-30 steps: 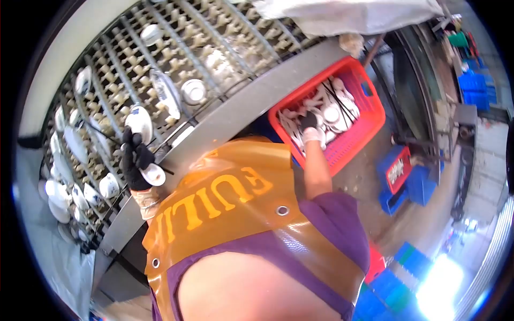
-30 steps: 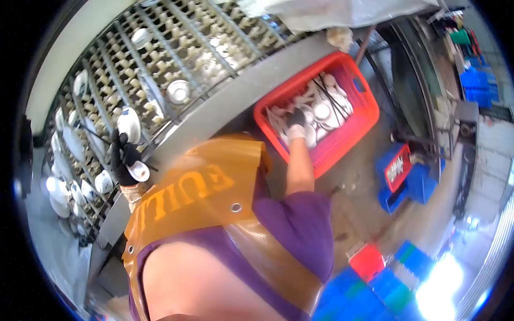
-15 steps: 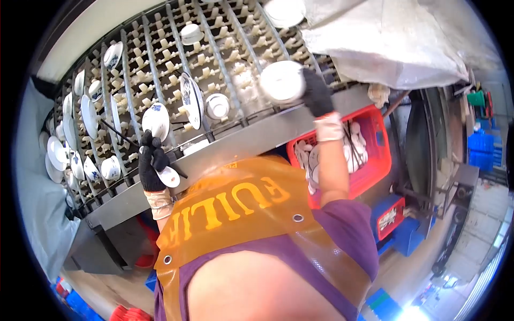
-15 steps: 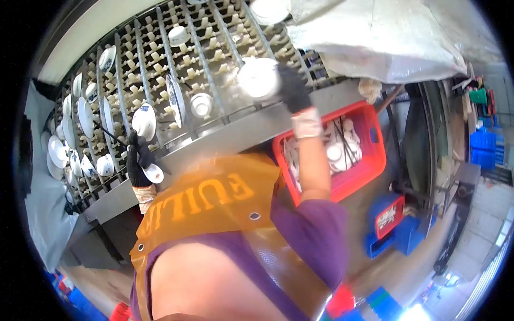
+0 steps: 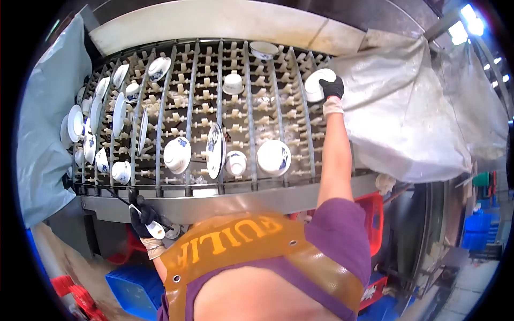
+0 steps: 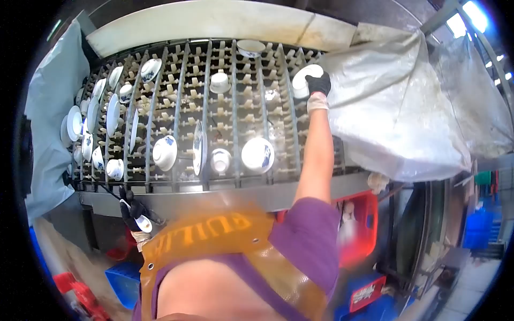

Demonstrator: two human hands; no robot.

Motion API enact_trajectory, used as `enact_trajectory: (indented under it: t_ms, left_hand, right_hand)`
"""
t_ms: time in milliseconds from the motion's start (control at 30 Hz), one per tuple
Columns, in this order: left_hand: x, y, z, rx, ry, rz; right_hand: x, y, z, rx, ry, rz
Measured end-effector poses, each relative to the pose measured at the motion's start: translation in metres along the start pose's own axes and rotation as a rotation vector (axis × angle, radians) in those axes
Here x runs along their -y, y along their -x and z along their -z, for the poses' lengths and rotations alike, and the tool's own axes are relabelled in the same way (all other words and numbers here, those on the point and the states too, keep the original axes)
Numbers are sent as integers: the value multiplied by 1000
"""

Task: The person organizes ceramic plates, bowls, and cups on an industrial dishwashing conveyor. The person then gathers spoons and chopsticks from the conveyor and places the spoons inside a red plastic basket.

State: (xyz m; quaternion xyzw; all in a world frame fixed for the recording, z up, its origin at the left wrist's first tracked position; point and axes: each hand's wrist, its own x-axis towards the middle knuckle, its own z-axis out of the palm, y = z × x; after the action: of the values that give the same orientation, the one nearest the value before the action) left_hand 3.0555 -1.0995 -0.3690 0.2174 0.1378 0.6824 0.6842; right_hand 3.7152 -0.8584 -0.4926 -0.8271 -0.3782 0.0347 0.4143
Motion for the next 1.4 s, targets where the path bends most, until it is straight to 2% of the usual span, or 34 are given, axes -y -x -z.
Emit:
enact_trajectory:
  t_ms: [33,100,167,233,300,367,433,467,500,567,600,633,700,733,833,900,967,1000,1033,1100,1167,1200,1233,1267,1300,1333,1367,1400]
  left_hand:
    - [3,-1,-3,-12,-58,54]
    - [8,1,-7,-37,-128,99]
    - [14,2,-13,-182,-96,70]
    - [17,1,-16,-141,-152,87]
    - [23,2,-23,-191,-232,45]
    - [28,3,-22,-196,-230,27]
    - [28,7,-14,-237,-208,51]
    - [29,8,-13,-210,-223,58]
    - [31,7,-13,-168,-255,60]
    - [34,12,-9,-304,-303,26]
    - [35,15,-5,-383,-317,11]
    - [35,11,-9,-259,-364,31]
    - [40,14,-3,-306,-302,7]
    - [39,16,-1,-286,-303,3]
    - [42,16,-3,-250,-281,20]
    - [48,13,-15,-205,-347,30]
    - [61,13,-33,-501,-304,-96]
    - [62,11,-36,-355,-335,-54]
    - [62,10,-37,-208,-357,0]
    - [63,13,-35,-150,-314,70]
    - [62,13,-32,-137,-294,140]
    - [62,14,-31,-138,-279,174]
    - [61,14,-30,-134,-269,199]
    - [58,14,-27,-132,-256,225]
    - [57,15,-27,-126,-256,246]
    - [55,15,-28,-115,-259,262]
    - [52,15,-27,-107,-261,283]
    - [50,14,-26,-101,-265,301]
  right_hand:
    - [41,8,17,68,-121,153]
    - [95,27,25,97,-72,498]
    - [156,61,54,340,210,894]
    - [173,94,45,258,572,1192]
    - [179,113,41,387,543,1521]
    - [202,114,44,695,584,1547]
    - [185,93,12,526,236,1371]
    - [200,75,10,643,462,1330]
    - [207,61,3,558,402,1183]
    - [171,23,-62,303,259,1218]
    - [170,16,-72,406,271,1073]
    - [169,11,-82,517,261,958]
    - [167,1,-91,698,202,680]
    - [164,-1,-97,695,193,675]
    - [143,-6,-102,347,-229,257]
    - [106,-19,-104,310,-41,126]
    - [70,-2,-75,82,2,200]
    - [45,6,-53,56,-133,261]
    - [34,17,-19,130,-86,171]
    - [-8,57,45,-15,-517,125]
    - [-37,112,140,-138,-712,-114]
    - [-77,134,176,-258,-586,-129]
    - [-109,166,221,-433,-328,-34]
    - [-144,197,256,-527,-320,-126]
    - [-167,234,298,-462,75,-267]
    - [-212,275,321,-444,424,-248]
    - [-213,309,343,-304,533,-413]
    - [-265,351,347,-264,509,-561]
